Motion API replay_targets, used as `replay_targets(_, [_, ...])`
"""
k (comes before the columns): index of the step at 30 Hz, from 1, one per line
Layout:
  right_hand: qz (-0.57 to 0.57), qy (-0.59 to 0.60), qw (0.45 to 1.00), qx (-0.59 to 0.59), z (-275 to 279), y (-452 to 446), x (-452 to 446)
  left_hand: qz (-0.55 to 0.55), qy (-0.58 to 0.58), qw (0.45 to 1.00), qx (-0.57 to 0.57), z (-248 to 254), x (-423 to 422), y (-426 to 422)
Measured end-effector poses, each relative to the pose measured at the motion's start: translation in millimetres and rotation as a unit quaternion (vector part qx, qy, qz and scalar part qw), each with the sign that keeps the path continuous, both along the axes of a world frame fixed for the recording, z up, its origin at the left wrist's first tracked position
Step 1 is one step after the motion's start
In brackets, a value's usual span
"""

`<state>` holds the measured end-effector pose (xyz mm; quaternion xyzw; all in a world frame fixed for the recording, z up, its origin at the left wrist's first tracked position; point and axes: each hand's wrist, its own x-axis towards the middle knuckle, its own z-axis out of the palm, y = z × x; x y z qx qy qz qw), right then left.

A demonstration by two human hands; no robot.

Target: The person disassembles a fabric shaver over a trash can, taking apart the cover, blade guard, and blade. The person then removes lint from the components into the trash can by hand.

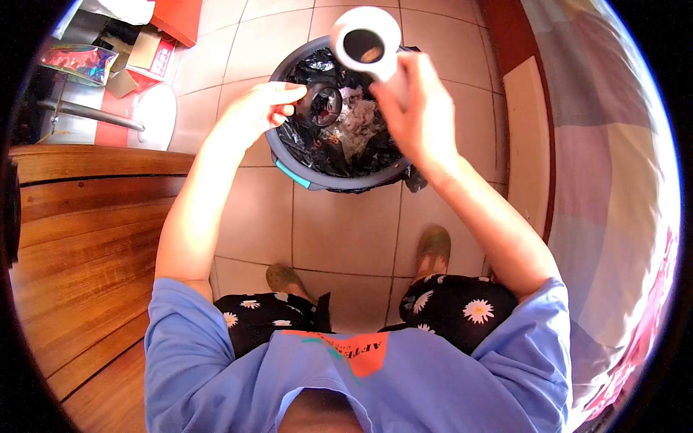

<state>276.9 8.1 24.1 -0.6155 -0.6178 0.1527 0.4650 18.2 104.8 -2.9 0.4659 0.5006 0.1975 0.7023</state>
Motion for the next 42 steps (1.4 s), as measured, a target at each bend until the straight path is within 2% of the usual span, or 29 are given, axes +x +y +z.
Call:
replay_targets(2, [0.125, -0.107, 0.986, -0.041, -9, -1, 0, -0.011, -0.003, 1.0, 0.011, 4, 7, -2])
replay_targets(3, [0.087, -0.09, 0.988, -0.086, -9, -1, -1, -0.049, 0.048, 0.997, 0.041, 8, 12, -7])
replay_targets(4, [0.082, -0.007, 0.992, -0.094, -11, 1, 5, -0.087, 0.099, 0.989, 0.071, 13, 14, -12])
replay_targets(6, [0.034, 0.062, 0.99, -0.123, -12, 3, 11, -0.109, 0.088, 0.986, 0.094, 16, 13, -17])
replay_targets(7, [0.045, 0.156, 0.966, -0.202, -4, 1, 14, -0.093, 0.056, 0.989, 0.104, 14, 13, -18])
replay_targets(8, [0.047, 0.153, 0.967, -0.2, -2, -1, 16, -0.077, 0.022, 0.99, 0.115, 13, 13, -18])
replay_targets(10, [0.065, 0.342, 0.886, -0.305, 2, -5, 19, -0.092, 0.036, 0.986, 0.131, 20, 10, -15])
replay_targets(12, [0.064, 0.368, 0.872, -0.316, 4, -7, 18, -0.057, -0.043, 0.986, 0.153, 21, 9, -18])
replay_targets(13, [0.064, 0.396, 0.857, -0.323, 4, -8, 20, -0.034, -0.035, 0.98, 0.191, 24, 12, -23])
replay_targets(16, [0.067, 0.437, 0.833, -0.334, 4, -9, 25, -0.004, -0.082, 0.983, 0.167, 27, 16, -27])
replay_targets(18, [0.07, 0.452, 0.821, -0.34, 1, -8, 31, 0.005, -0.094, 0.975, 0.202, 22, 18, -24])
replay_targets(20, [0.087, 0.529, 0.767, -0.352, -3, -8, 36, -0.024, -0.078, 0.951, 0.298, 7, 17, -15])
replay_targets(24, [0.086, 0.545, 0.749, -0.368, -4, -8, 35, -0.002, 0.146, 0.903, 0.403, 26, 31, -27])
replay_targets(28, [0.096, 0.552, 0.737, -0.378, 0, -7, 28, 0.041, 0.164, 0.872, 0.459, 15, 48, -29])
replay_targets(32, [0.092, 0.557, 0.733, -0.38, 1, -6, 22, 0.056, 0.151, 0.885, 0.438, 16, 56, -29])
replay_targets(42, [0.093, 0.565, 0.719, -0.393, -1, -7, 18, 0.096, 0.158, 0.868, 0.461, 8, 62, -29])
